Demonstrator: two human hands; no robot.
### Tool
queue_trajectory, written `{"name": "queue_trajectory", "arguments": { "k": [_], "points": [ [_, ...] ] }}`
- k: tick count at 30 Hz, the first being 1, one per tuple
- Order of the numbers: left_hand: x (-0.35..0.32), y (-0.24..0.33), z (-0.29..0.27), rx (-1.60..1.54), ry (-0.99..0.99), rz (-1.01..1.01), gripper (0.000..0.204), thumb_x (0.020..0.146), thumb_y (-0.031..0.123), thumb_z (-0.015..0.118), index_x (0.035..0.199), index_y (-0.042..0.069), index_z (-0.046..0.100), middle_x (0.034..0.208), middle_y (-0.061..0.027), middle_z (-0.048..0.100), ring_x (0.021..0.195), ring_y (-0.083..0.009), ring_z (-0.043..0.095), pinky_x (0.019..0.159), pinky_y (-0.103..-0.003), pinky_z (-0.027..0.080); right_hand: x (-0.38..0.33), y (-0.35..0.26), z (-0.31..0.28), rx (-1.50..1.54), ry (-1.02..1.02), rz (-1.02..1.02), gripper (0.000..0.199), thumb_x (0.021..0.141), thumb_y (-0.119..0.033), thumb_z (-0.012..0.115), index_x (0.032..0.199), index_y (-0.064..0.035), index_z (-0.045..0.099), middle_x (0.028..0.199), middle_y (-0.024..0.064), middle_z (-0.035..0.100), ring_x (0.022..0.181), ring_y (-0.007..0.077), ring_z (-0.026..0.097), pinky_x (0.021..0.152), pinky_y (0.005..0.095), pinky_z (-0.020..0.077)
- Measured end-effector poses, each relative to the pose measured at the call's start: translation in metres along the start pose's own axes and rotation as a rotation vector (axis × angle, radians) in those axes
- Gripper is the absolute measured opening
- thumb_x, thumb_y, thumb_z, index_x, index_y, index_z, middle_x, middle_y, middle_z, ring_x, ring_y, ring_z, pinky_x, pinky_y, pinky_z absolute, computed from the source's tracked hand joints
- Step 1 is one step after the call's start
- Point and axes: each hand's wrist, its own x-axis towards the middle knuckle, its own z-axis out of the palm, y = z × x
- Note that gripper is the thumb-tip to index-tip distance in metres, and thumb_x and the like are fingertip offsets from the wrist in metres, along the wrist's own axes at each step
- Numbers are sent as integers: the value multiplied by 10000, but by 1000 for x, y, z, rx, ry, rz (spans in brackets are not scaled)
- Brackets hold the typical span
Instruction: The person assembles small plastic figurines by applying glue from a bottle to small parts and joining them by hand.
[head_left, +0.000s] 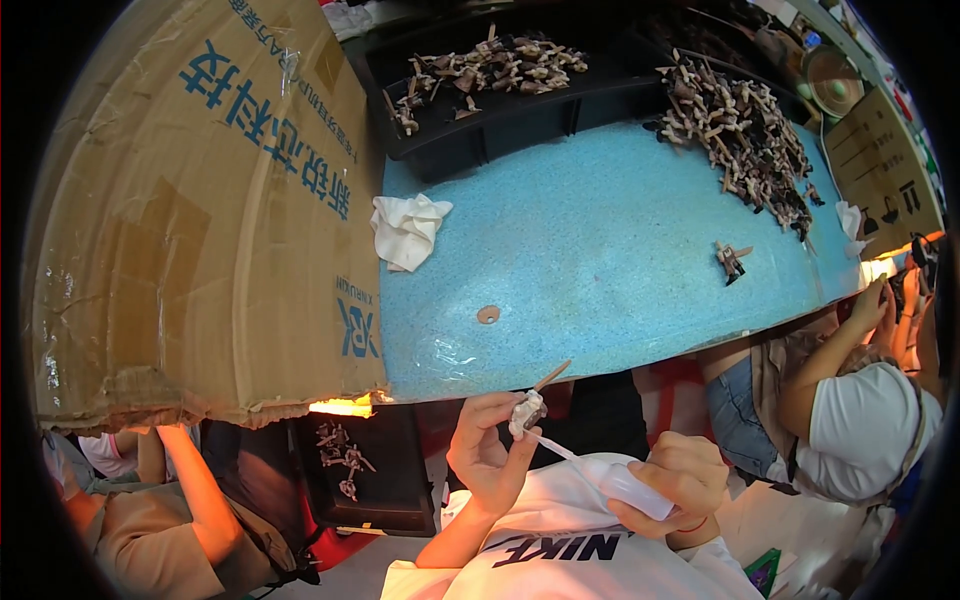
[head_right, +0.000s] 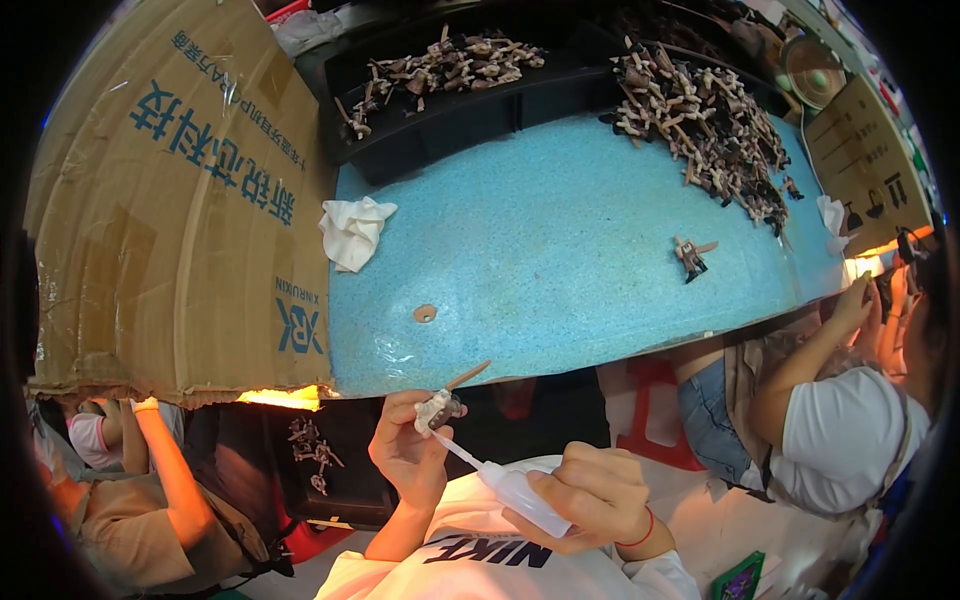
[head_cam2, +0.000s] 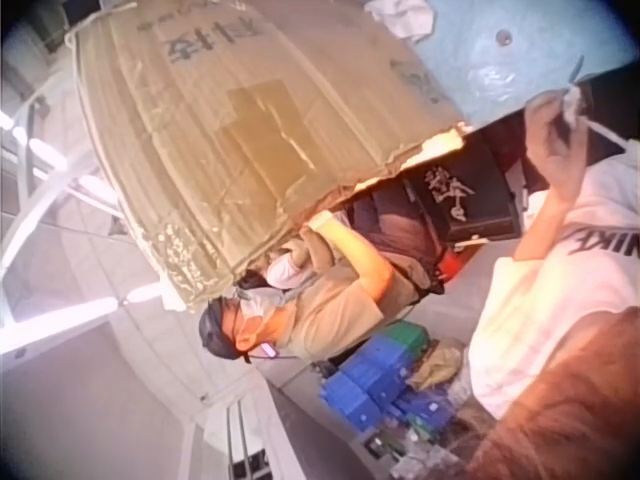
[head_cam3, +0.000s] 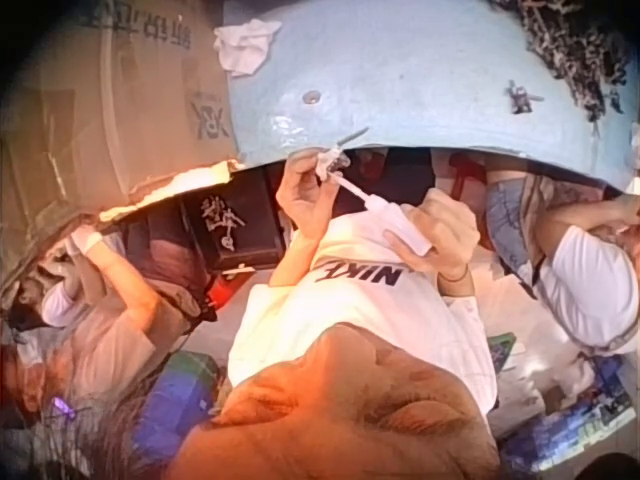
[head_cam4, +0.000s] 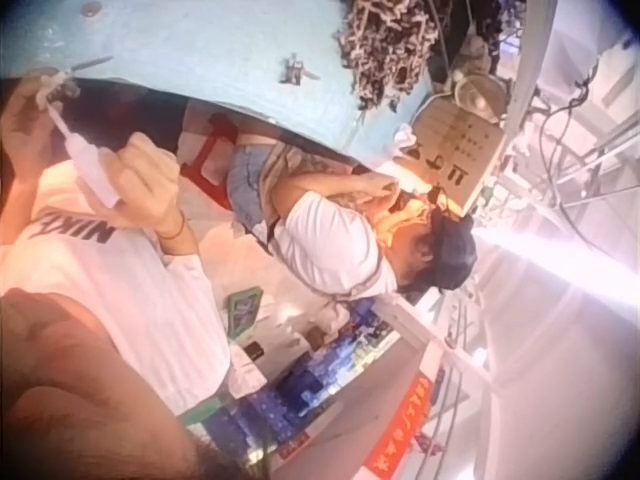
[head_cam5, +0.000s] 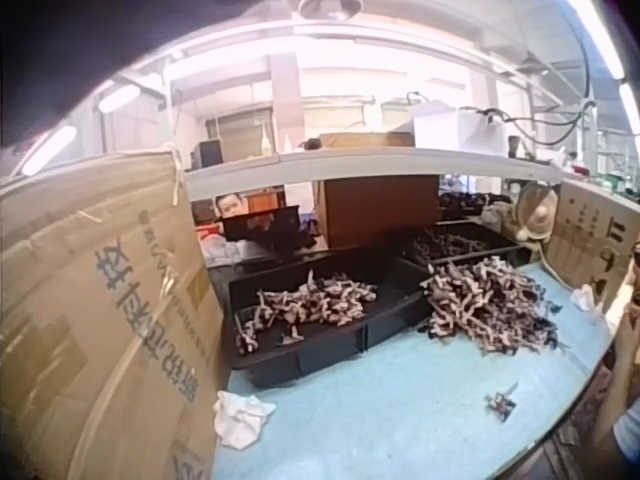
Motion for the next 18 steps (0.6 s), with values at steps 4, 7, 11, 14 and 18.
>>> {"name": "queue_trajectory", "arguments": {
  "k": [4, 7, 11, 14, 18],
  "points": [
    [1, 1, 1, -33, -13, -4, 323, 720, -140, 600, 1021, -51, 528, 1033, -179, 526, 882, -242, 599, 795, -332, 496, -1, 0, 0, -3, 9, -11, 307, 573, -109, 796, 786, 1, 603, 562, 36, 480, 419, 147, 433, 354, 227, 298],
    [0, -1, 0, -65, -12, 7, 311, 725, -131, 603, 1017, -54, 525, 1029, -180, 525, 885, -242, 598, 790, -331, 494, -1, 1, -2, 5, 9, 3, 307, 573, -109, 794, 786, 1, 603, 561, 35, 479, 418, 148, 432, 355, 228, 299],
    [-1, -1, 0, -91, -8, -10, 303, 730, -125, 605, 1013, -56, 523, 1027, -179, 524, 884, -240, 598, 789, -328, 488, 0, -1, -4, -21, 17, 11, 307, 574, -107, 791, 788, 4, 601, 560, 35, 477, 418, 152, 434, 358, 230, 302],
    [0, -1, 0, -86, -10, -26, 300, 734, -121, 606, 1014, -54, 522, 1031, -178, 524, 884, -233, 593, 793, -323, 480, 2, 2, -2, -11, 10, 3, 307, 571, -105, 790, 787, 5, 601, 560, 37, 473, 417, 154, 433, 359, 232, 302],
    [0, 0, 0, -119, -3, -42, 298, 738, -119, 606, 1015, -50, 522, 1032, -175, 523, 882, -225, 588, 793, -317, 475, 0, 3, -3, -11, 15, 8, 309, 565, -104, 789, 785, 6, 602, 564, 39, 476, 416, 156, 431, 357, 234, 301]
  ]
}}
